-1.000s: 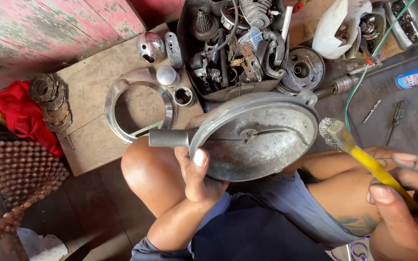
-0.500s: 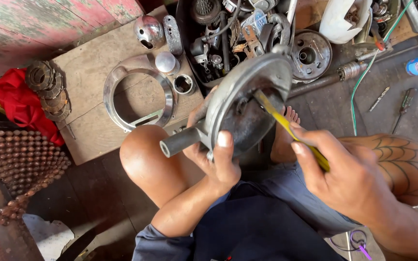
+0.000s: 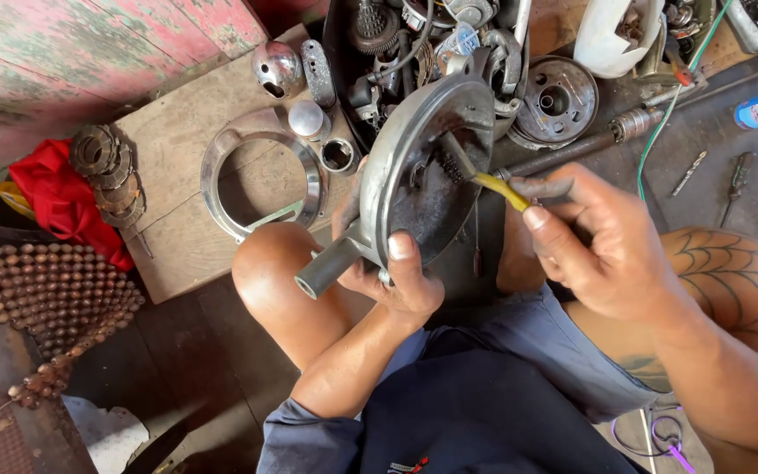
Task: Cleaning a curved metal engine part using a small brush to remove dirt and grime.
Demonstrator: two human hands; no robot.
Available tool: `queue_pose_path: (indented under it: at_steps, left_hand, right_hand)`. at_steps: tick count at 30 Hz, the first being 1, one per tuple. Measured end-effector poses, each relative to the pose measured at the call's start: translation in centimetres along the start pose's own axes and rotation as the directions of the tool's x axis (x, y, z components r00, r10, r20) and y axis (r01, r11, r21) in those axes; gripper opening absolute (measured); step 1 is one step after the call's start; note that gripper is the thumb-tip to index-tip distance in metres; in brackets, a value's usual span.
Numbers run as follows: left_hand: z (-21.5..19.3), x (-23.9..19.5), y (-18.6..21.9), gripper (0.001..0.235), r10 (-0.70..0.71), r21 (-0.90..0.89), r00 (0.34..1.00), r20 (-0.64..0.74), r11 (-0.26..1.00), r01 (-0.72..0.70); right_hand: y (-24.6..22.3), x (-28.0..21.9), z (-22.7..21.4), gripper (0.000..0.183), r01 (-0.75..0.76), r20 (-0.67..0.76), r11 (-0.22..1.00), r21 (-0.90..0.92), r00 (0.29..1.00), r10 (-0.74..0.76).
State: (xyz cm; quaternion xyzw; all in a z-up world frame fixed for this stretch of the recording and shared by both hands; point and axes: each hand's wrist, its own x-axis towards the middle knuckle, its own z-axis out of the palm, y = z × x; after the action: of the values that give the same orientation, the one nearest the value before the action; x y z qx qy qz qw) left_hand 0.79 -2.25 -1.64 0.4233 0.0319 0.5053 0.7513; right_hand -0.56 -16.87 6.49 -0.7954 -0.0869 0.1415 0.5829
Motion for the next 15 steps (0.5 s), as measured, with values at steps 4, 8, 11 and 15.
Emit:
queue_pose_path:
  at_steps: [4, 8, 11, 15]
  left_hand:
    - [-1.4, 0.6, 1.4, 0.056, -0.104, 0.316, 0.983, 0.152, 0.947, 0.052]
    - [-1.7, 1.0, 1.3, 0.057, -0.122, 0.269, 0.978, 0.17, 0.96, 0.073]
    - [-1.4, 1.0, 1.3, 0.055, -0.138, 0.307, 0.971, 0.197, 0.949, 0.073]
    - [-2.1, 0.0, -0.4, 0.048, -0.008, 0.185, 0.98, 0.2, 0.982, -0.03]
  right_hand:
    - [0.5, -0.4, 1.3, 0.015, -0.026, -0.151, 0.927, -0.374, 0.988, -0.033]
    - [1.0, -0.3, 1.5, 0.007, 0.058, -0.075, 0.897, -0.439, 0.992, -0.101]
    - [1.3, -0.5, 1.8, 0.008, 0.112, -0.083, 0.808, -0.579, 0.977, -0.195]
    - [2.1, -0.9, 2.3, 0.01, 0.075, -0.08, 0.863, -0.5, 0.988, -0.133]
